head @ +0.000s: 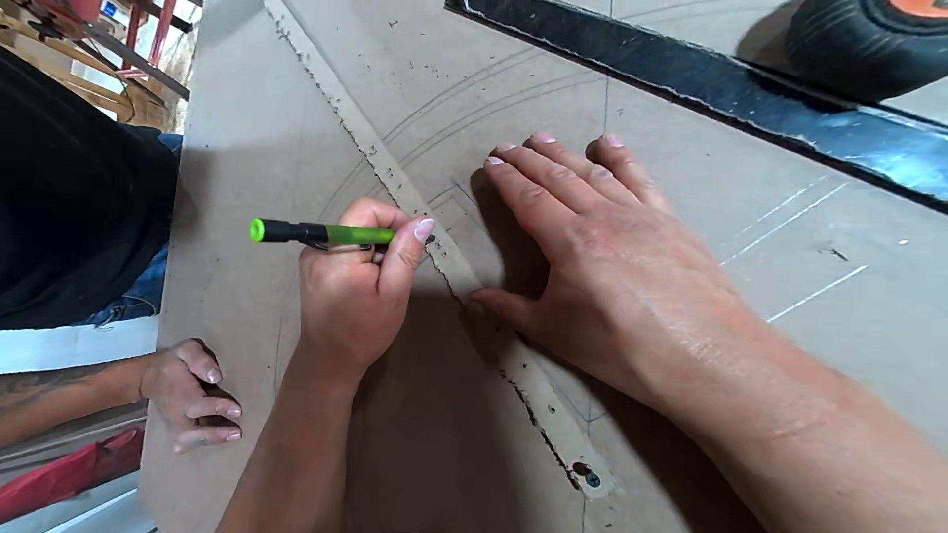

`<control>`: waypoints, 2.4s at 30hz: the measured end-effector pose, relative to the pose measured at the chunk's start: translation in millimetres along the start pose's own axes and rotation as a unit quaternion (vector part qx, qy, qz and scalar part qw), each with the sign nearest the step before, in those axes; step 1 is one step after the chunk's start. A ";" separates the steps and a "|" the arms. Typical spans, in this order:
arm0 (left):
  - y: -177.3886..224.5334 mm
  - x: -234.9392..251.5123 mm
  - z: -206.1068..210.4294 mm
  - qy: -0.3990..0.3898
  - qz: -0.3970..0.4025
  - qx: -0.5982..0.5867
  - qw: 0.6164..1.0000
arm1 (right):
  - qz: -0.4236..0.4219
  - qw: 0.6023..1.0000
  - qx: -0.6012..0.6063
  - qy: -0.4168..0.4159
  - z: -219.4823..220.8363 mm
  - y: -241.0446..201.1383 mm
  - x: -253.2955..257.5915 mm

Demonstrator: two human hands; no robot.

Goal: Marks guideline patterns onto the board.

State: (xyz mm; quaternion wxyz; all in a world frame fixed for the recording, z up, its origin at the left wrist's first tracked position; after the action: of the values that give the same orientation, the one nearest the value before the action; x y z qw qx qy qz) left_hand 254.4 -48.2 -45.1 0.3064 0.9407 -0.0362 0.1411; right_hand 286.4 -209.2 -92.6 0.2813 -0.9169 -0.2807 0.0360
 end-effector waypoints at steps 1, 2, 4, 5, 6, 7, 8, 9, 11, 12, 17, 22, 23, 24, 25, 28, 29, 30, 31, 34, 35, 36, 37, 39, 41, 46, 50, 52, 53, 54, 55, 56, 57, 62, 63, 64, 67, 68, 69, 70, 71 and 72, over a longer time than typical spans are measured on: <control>-1.9 0.2 1.4 0.001 -0.004 -0.013 1.000 | -0.001 1.000 0.004 0.002 -0.3 0.6 -0.2; -3.8 0.3 1.3 0.001 -0.009 -0.021 1.000 | 0.001 1.000 0.010 0.005 -1.2 1.1 -0.5; -6.7 -0.7 -6.1 0.012 -0.020 0.008 1.000 | 0.012 0.999 0.034 0.027 -7.0 3.9 -0.9; -7.2 -3.0 -13.5 0.034 -0.021 0.041 0.998 | 0.020 0.998 0.049 0.042 -10.7 6.1 -0.9; -7.4 -6.9 -21.5 0.062 -0.021 0.070 0.995 | 0.027 0.996 0.059 0.053 -13.3 8.1 -1.5; -7.4 -10.4 -28.8 0.092 -0.018 0.088 0.992 | 0.029 0.996 0.061 0.062 -14.5 9.2 -1.5; -6.7 -13.3 -34.7 0.119 -0.011 0.096 0.988 | 0.023 0.996 0.054 0.062 -13.6 8.6 -1.4; -4.9 -16.2 -37.9 0.139 -0.002 0.106 0.985 | 0.005 0.998 0.045 0.052 -10.5 4.9 -2.5; -4.7 -18.0 -37.7 0.150 0.003 0.122 0.981 | -0.072 0.996 0.040 0.022 -1.4 -16.1 -7.8; -7.8 -17.7 -34.5 0.142 -0.004 0.124 0.982 | -0.106 0.993 0.053 0.010 4.0 -28.4 -11.6; -26.7 -19.7 -36.5 0.154 -0.043 0.098 0.982 | 0.071 0.995 -0.057 0.044 -2.3 10.0 -5.4; 2.6 -44.6 -48.1 0.165 0.043 0.209 0.963 | -0.012 0.993 0.038 0.112 -24.2 -0.5 -7.9; 9.1 -60.1 -49.6 0.149 0.054 0.210 0.965 | -0.052 0.995 0.032 0.077 -13.7 -8.3 -7.1; 11.9 -80.8 -54.9 0.134 0.049 0.204 0.969 | -0.058 0.998 0.009 0.036 -3.1 -9.6 -5.5; 12.1 -104.8 -64.9 0.127 0.035 0.181 0.975 | -0.035 0.999 -0.015 0.017 1.5 -4.7 -3.0; -8.0 -184.9 -110.8 0.130 -0.052 0.004 0.990 | 0.088 0.993 -0.039 0.065 -14.5 30.0 -0.5; -18.0 -202.4 -124.3 0.127 -0.098 -0.065 0.985 | 0.111 0.989 -0.032 0.087 -23.3 40.1 -4.7; -27.1 -209.2 -134.7 0.121 -0.134 -0.102 0.978 | 0.121 0.986 -0.024 0.111 -32.7 47.1 -10.7; -33.6 -204.8 -142.1 0.114 -0.153 -0.102 0.976 | 0.125 0.984 -0.016 0.128 -39.9 51.6 -18.8; -40.3 -146.2 -127.2 0.039 -0.163 -0.116 0.979 | 0.153 0.972 0.050 0.170 -51.4 54.8 -53.6; -40.6 -116.0 -106.7 -0.010 -0.151 -0.160 0.975 | 0.172 0.964 0.079 0.188 -56.3 56.2 -62.7; -38.7 -83.2 -81.2 -0.073 -0.127 -0.215 0.966 | 0.187 0.955 0.101 0.206 -61.2 58.7 -66.8; -35.4 -51.5 -54.9 -0.130 -0.098 -0.271 0.949 | 0.200 0.948 0.118 0.216 -64.0 61.5 -67.8; -34.2 2.5 -10.2 -0.197 -0.063 -0.323 0.924 | 0.225 0.938 0.141 0.221 -65.7 67.3 -66.3; -38.0 33.8 21.9 -0.234 -0.042 -0.356 0.904 | 0.242 0.930 0.155 0.229 -64.2 70.7 -66.6; -36.1 41.2 41.8 -0.271 0.028 -0.356 0.894 | 0.244 0.928 0.133 0.250 -62.1 71.2 -64.6; -35.7 41.4 40.7 -0.257 0.019 -0.347 0.902 | 0.242 0.931 0.113 0.248 -62.3 67.4 -63.1; -34.8 41.5 41.7 -0.257 0.023 -0.339 0.905 | 0.241 0.932 0.110 0.248 -62.5 67.1 -63.9; -34.4 41.2 42.1 -0.258 0.026 -0.337 0.905 | 0.241 0.932 0.112 0.247 -61.9 67.5 -64.2; -33.8 41.3 42.2 -0.260 0.027 -0.333 0.906 | 0.243 0.931 0.114 0.248 -61.4 68.1 -64.4; -33.5 41.3 42.4 -0.261 0.024 -0.326 0.908 | 0.245 0.930 0.115 0.247 -61.0 68.6 -64.9; -33.4 41.2 42.7 -0.262 0.023 -0.319 0.910 | 0.247 0.930 0.115 0.247 -60.9 69.3 -65.5; -33.4 41.3 42.9 -0.260 0.023 -0.314 0.913 | 0.247 0.930 0.116 0.247 -61.0 69.5 -65.9; -33.9 41.6 42.0 -0.255 0.023 -0.307 0.917 | 0.242 0.931 0.112 0.251 -62.1 67.5 -65.5; -33.7 41.3 42.2 -0.254 0.024 -0.312 0.915 | 0.242 0.931 0.113 0.250 -61.8 67.8 -65.6; -33.5 41.1 42.3 -0.254 0.023 -0.315 0.914 | 0.243 0.931 0.112 0.248 -61.4 68.4 -65.7; -33.0 40.6 41.8 -0.255 0.025 -0.313 0.915 | 0.243 0.931 0.112 0.247 -60.5 69.3 -66.0; -32.8 40.6 41.9 -0.257 0.027 -0.310 0.915 | 0.243 0.931 0.113 0.247 -60.4 69.1 -65.9; -32.7 40.6 41.8 -0.258 0.029 -0.305 0.916 | 0.243 0.932 0.112 0.246 -60.3 68.8 -65.8; -32.9 40.8 41.7 -0.258 0.030 -0.304 0.916 | 0.243 0.932 0.112 0.246 -60.5 68.2 -65.5; -33.2 41.2 41.6 -0.257 0.030 -0.306 0.916 | 0.242 0.932 0.110 0.246 -60.9 67.8 -65.2; -33.5 41.5 41.6 -0.258 0.029 -0.308 0.915 | 0.241 0.932 0.109 0.247 -61.4 67.8 -65.1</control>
State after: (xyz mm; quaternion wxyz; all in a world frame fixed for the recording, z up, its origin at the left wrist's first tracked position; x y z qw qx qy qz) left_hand 309.4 -44.7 -84.2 0.5565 0.8022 -0.1831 -0.1156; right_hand 279.0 -320.8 -83.4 0.4225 -0.9009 0.0325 -0.0942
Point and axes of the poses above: each hand's wrist, its own x-axis towards the middle knuckle, its own z-axis out of the palm, y = z × x, the point moved 10 cm from there along x, towards the middle knuckle, and after that the axes turned 3 degrees about z, right-handed, at the moved point
